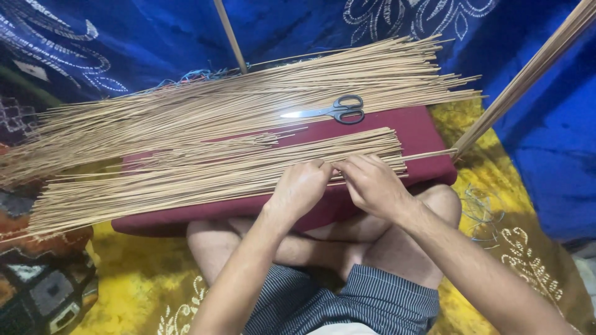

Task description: A person sits on the floor and sorts through a large quantity of thin wooden sticks, aligning them into bundles and trimming them to size with scissors.

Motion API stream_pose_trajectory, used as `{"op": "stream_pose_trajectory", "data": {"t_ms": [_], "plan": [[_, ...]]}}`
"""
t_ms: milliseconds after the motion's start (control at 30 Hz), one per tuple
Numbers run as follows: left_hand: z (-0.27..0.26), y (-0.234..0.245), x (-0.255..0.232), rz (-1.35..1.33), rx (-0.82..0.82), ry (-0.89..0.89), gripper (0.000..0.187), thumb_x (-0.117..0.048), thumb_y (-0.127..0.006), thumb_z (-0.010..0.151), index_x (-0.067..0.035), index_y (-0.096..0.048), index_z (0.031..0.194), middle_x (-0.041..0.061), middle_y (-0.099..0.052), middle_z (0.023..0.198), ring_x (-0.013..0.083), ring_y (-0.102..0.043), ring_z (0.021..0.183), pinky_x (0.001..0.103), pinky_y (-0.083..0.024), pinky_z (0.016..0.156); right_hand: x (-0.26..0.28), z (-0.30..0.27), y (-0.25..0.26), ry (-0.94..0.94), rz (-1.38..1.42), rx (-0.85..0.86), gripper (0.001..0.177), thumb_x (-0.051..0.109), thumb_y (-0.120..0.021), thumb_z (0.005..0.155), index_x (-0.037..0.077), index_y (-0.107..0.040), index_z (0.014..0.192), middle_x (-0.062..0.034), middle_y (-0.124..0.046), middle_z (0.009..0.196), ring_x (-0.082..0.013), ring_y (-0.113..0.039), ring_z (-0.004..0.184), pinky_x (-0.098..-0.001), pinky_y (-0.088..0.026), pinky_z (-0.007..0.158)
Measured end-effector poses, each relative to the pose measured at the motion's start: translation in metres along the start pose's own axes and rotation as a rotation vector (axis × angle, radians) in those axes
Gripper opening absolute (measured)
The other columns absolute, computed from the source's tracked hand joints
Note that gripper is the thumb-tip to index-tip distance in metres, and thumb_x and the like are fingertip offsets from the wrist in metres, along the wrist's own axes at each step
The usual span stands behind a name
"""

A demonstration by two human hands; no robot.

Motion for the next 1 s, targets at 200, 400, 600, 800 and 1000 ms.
{"op": "stream_pose_trajectory", "data": {"t_ms": [200,400,600,800,1000], "plan": [[-0.007,-0.001,0.01,0.037,-0.018,0.019,0.008,-0.017,-0.061,0.094,-0.015,-0.066,0.088,0.002,-0.064,0.075,0.0278,-0.074,0.064,0.04,-0.06,0.055,-0.014,-0.006,-0.016,0.018,0.01,0.045,0.019,0.003,-0.056,0.093,0.008,-0.065,0.109,-0.0087,-0.06,0.087,-0.0338,-0.066,0.087,-0.0454,-0.052,0.073],[-0.026,0.03,0.036,0.057,-0.055,0.071,0.01,-0.02,-0.065,0.096,-0.014,-0.069,0.102,0.003,-0.065,0.079,0.0296,-0.074,0.069,0.043,-0.061,0.059,-0.053,-0.023,-0.004,-0.072,-0.009,0.077,0.016,0.005,-0.057,0.095,0.01,-0.065,0.108,-0.0073,-0.061,0.087,-0.0337,-0.068,0.088,-0.0461,-0.053,0.076],[-0.027,0.025,0.041,0.061,-0.04,0.059,0.009,-0.025,-0.064,0.097,-0.019,-0.071,0.099,0.001,-0.062,0.079,0.0266,-0.073,0.069,0.04,-0.06,0.059,-0.06,-0.033,0.001,-0.132,-0.028,0.075,0.016,0.01,-0.06,0.096,0.012,-0.066,0.11,-0.0077,-0.064,0.088,-0.0331,-0.07,0.089,-0.046,-0.054,0.075],[-0.022,0.015,0.029,0.078,-0.052,0.033,0.009,-0.025,-0.065,0.096,-0.019,-0.072,0.096,0.0,-0.062,0.078,0.0248,-0.073,0.067,0.039,-0.06,0.058,-0.043,-0.025,-0.003,-0.116,-0.009,0.098,0.02,0.018,-0.066,0.093,0.01,-0.067,0.111,-0.0083,-0.064,0.086,-0.0333,-0.07,0.086,-0.0467,-0.054,0.074],[-0.021,-0.012,0.014,0.102,-0.075,-0.012,0.006,-0.028,-0.066,0.093,-0.023,-0.069,0.092,-0.007,-0.057,0.078,0.0167,-0.072,0.068,0.03,-0.057,0.057,-0.007,-0.013,-0.026,-0.021,0.024,0.09,0.008,0.006,-0.056,0.092,0.009,-0.06,0.099,-0.0089,-0.056,0.082,-0.0354,-0.067,0.083,-0.0452,-0.053,0.073]]}}
Point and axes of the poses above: each hand's wrist, its own z-axis towards the middle knuckle, its own y-axis out of the back of the hand, x = y × z, the point moved 7 cm from there along z, towards the middle knuckle
